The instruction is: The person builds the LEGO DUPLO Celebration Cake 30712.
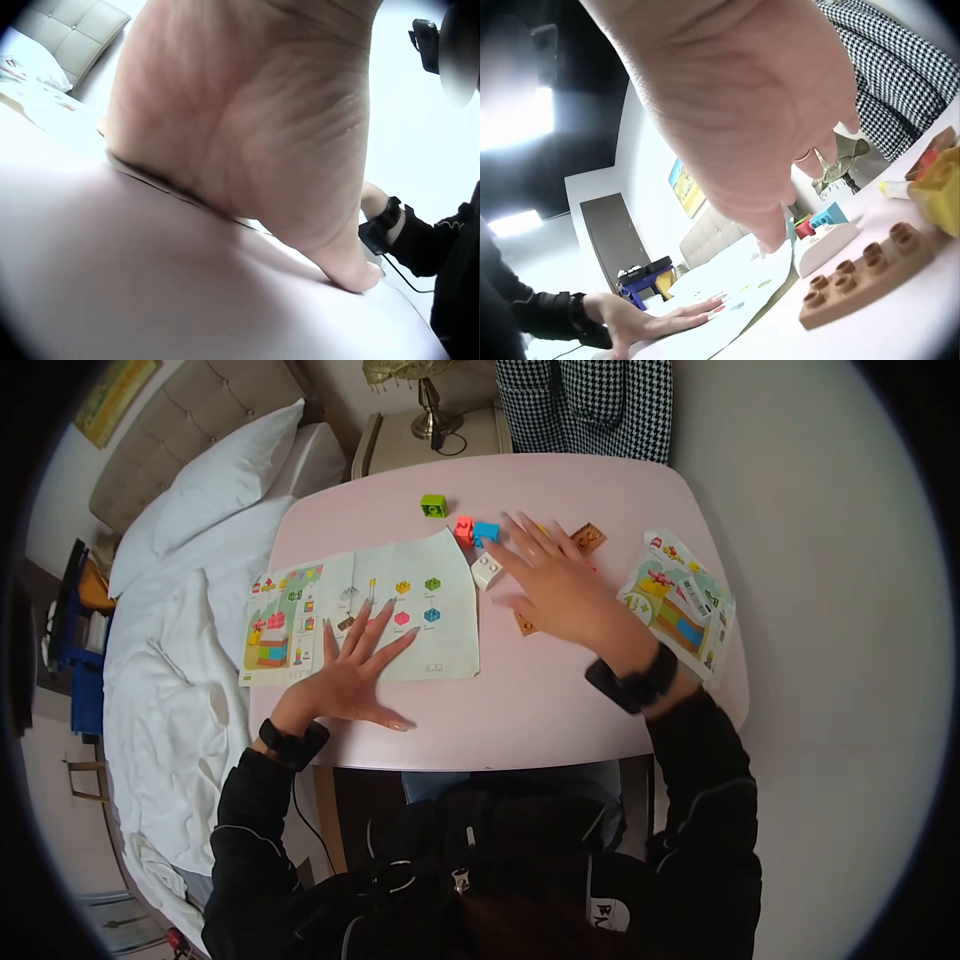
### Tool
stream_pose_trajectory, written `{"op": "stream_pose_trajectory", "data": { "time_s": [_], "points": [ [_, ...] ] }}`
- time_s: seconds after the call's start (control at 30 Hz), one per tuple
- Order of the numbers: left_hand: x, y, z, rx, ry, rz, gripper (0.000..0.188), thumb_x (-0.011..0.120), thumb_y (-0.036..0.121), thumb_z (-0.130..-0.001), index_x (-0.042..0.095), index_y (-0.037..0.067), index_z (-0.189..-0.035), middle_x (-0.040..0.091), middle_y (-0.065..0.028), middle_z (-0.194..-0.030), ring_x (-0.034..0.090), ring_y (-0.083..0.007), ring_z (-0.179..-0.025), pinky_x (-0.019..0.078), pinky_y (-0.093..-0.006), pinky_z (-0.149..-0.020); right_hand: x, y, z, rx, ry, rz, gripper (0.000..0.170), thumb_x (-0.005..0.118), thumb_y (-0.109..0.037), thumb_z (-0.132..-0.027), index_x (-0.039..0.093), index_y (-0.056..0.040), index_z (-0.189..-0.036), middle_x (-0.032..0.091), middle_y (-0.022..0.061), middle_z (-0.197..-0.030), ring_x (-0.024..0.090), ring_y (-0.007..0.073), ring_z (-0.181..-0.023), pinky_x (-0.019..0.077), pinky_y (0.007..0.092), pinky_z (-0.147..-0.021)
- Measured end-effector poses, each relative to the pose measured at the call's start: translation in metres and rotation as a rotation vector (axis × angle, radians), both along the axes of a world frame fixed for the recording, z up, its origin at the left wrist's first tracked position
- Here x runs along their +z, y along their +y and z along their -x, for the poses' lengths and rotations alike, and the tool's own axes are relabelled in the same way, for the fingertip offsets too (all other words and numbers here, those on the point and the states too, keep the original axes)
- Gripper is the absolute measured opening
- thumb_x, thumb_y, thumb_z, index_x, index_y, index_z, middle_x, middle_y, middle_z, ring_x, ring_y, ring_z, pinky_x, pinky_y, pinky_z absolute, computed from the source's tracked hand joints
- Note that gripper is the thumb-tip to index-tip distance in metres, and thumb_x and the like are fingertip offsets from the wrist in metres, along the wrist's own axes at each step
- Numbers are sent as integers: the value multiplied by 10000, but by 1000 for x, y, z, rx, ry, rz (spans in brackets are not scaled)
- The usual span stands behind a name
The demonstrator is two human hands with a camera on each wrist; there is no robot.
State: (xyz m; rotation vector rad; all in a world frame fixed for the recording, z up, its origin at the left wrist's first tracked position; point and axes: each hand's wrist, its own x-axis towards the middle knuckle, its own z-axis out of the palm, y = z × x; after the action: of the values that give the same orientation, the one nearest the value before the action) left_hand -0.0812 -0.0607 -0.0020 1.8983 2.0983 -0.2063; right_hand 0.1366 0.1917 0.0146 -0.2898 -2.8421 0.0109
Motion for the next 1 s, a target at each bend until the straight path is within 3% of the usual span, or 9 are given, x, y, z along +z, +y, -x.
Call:
{"op": "stream_pose_trajectory", "data": {
  "time_s": [0.2,0.33,0.5,0.63,0.7,0.77,0.8,0.87,1.0],
  "points": [
    [-1,7,2,42,-14,-17,1282,745,816,-536,181,318,-1574,-66,-133,-1649,-143,-404,-1496,-41,-757,-1083,-37,40,88,43,-24,-54,603,543,-301,-984,332,-110,-1515,264,182,-1586,234,315,-1482,233,489,-1188],
    [-8,6,8,37,-6,-13,1293,756,807,-534,167,318,-1576,-85,-136,-1647,-154,-410,-1493,-34,-759,-1082,-45,54,88,75,-35,-80,604,519,-310,-997,306,-109,-1526,244,185,-1593,237,317,-1481,261,490,-1178],
    [-5,7,11,17,-46,8,1345,768,805,-511,129,305,-1584,-99,-160,-1641,-173,-424,-1485,-36,-774,-1065,-36,64,64,-102,-68,-125,579,501,-328,-1004,340,-97,-1510,248,190,-1591,263,327,-1468,300,478,-1158],
    [-1,2,11,-24,-52,19,1375,782,793,-502,104,291,-1588,-116,-175,-1636,-195,-430,-1478,-31,-791,-1048,-14,49,104,-87,21,-221,547,509,-332,-1000,392,-110,-1485,305,200,-1564,311,341,-1444,340,464,-1133],
    [3,-1,10,-37,-61,20,1379,782,794,-499,100,292,-1588,-124,-174,-1635,-203,-427,-1476,-28,-793,-1045,-4,31,140,9,66,23,545,551,-295,-977,411,-139,-1480,366,212,-1525,397,360,-1383,373,460,-1109],
    [2,0,9,-34,-65,15,1387,780,800,-492,99,293,-1588,-123,-179,-1635,-202,-430,-1476,-27,-798,-1039,-6,18,176,7,45,43,506,600,-268,-945,478,-139,-1419,494,197,-1411,512,362,-1266,449,452,-1028],
    [3,1,9,-37,-58,15,1382,770,807,-498,96,293,-1589,-122,-184,-1634,-204,-432,-1475,-27,-807,-1029,-9,19,189,0,52,44,506,600,-268,-945,478,-139,-1419,494,197,-1411,512,362,-1266,449,452,-1028],
    [2,2,9,-41,-38,21,1376,763,811,-504,94,293,-1589,-121,-186,-1633,-204,-432,-1475,-30,-810,-1025,-13,20,205,-53,-32,10,364,629,-216,-911,557,-101,-1249,583,159,-1236,597,351,-1111,506,456,-909],
    [4,5,5,-29,-26,26,1370,735,834,-515,82,292,-1590,-130,-185,-1633,-211,-431,-1473,-44,-815,-1017,1,27,188,-78,-1,94,299,650,-140,-867,561,-41,-1135,596,177,-1091,626,341,-1031,533,462,-823]
  ]
}}
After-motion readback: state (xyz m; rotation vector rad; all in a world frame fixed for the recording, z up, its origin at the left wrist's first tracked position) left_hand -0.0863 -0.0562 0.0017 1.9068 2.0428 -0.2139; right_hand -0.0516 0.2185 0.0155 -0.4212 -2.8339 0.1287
